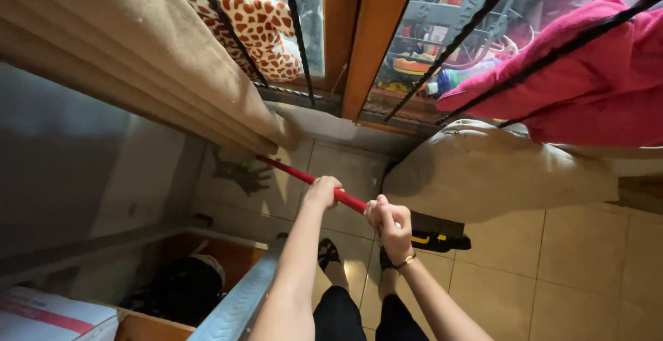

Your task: Rinsing a mop in a bucket of water and then mopping tiled floors in various rooms of a house.

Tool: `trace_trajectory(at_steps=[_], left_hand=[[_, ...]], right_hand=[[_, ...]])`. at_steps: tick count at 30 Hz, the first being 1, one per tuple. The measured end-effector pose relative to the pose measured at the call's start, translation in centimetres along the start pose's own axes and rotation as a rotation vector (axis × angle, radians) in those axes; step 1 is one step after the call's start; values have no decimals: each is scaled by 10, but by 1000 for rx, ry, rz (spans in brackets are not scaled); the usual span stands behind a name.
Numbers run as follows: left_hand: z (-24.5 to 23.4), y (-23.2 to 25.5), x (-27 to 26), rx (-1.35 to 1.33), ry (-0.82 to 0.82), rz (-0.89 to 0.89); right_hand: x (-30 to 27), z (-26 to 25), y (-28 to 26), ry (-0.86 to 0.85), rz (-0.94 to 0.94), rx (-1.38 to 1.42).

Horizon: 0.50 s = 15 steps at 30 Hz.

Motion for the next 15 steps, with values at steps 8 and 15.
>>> trace_trajectory(at_steps=[8,15], left_hand=[[118,107,6,62,-137,102],[148,300,-48,-148,-154,244]], right_hand=[[-83,-127,-53,358,118,-139],[-135,-193,-205,318,-38,-250]])
Point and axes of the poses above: each hand's wrist, its own x-axis towards the middle knuckle, its own z-axis out of the palm, y = z × x, the point moved 3 cm from there along x, towards the middle knuckle, and after that the axes turned 3 degrees about -z, right-handed, at the moved point
